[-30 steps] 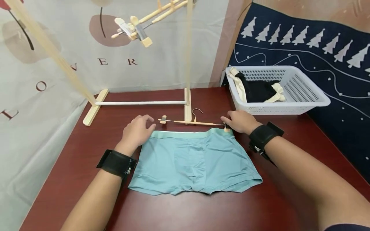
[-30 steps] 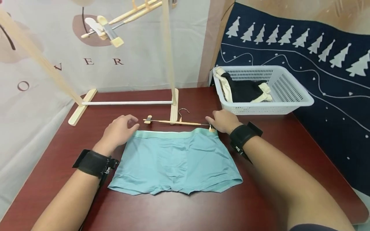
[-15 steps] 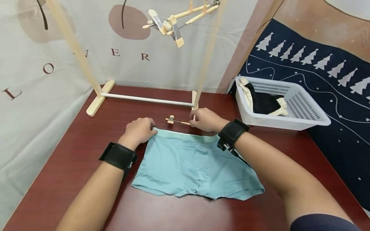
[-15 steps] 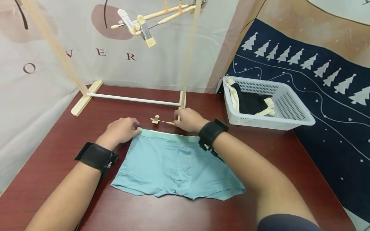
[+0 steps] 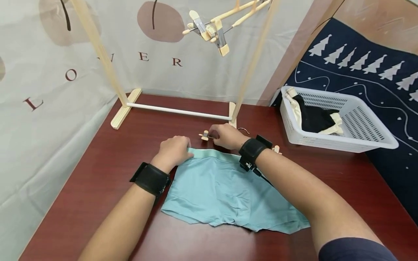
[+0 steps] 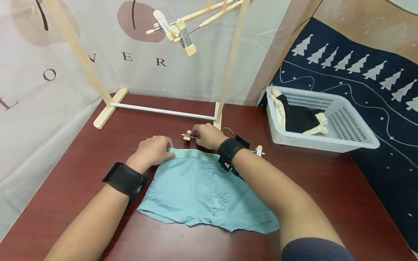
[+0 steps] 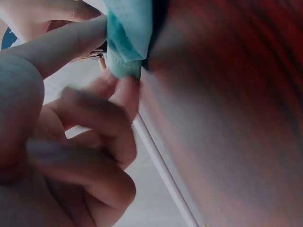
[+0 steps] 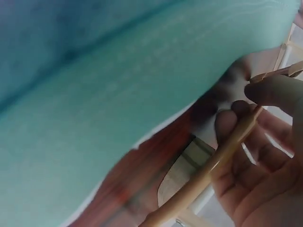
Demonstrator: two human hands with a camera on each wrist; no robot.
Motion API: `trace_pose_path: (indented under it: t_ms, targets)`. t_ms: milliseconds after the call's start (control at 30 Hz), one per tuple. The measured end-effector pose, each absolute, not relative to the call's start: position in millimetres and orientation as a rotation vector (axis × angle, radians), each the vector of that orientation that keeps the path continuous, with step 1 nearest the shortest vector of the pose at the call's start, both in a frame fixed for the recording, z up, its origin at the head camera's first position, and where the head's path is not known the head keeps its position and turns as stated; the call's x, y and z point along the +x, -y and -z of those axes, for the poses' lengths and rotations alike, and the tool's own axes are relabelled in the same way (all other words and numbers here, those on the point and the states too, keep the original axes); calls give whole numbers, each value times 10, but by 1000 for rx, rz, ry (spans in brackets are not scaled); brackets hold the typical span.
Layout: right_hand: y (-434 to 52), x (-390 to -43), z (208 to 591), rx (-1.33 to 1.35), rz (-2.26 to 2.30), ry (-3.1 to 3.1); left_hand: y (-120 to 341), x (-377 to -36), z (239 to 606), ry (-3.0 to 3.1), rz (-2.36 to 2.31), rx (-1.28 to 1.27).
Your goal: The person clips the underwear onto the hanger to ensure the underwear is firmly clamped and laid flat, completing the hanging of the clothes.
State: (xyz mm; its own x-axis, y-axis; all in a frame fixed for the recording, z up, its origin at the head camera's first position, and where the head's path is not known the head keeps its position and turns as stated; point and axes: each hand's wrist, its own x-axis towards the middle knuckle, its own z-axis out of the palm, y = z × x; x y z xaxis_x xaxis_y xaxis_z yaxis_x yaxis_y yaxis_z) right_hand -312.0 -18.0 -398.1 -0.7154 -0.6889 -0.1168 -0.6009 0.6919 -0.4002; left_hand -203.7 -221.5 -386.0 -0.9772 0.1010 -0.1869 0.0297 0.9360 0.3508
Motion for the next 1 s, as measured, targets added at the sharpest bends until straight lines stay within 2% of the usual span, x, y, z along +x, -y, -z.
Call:
trace_pose_path:
  t_ms: [167,367,500,700,1000]
  targets:
    - [201,-3200,3923,-947,619,-2551,2232,-2063,3793,-2885,-549,131]
    - [202,-3231,3818,-602,966,-2230,2196,-2092,3696,-2856,-679,154]
    - [182,-3255,3778,-451,1005,-2137,2149,-2101,3693,-2805,-786,151]
    - [180,-3317,3769,-424,890,-2084,2122,-2101,3748,-2800,-873,118]
    - [212,-3353,3766,-359,964,-1864,2091,-2100,3779,-2820,-838,104]
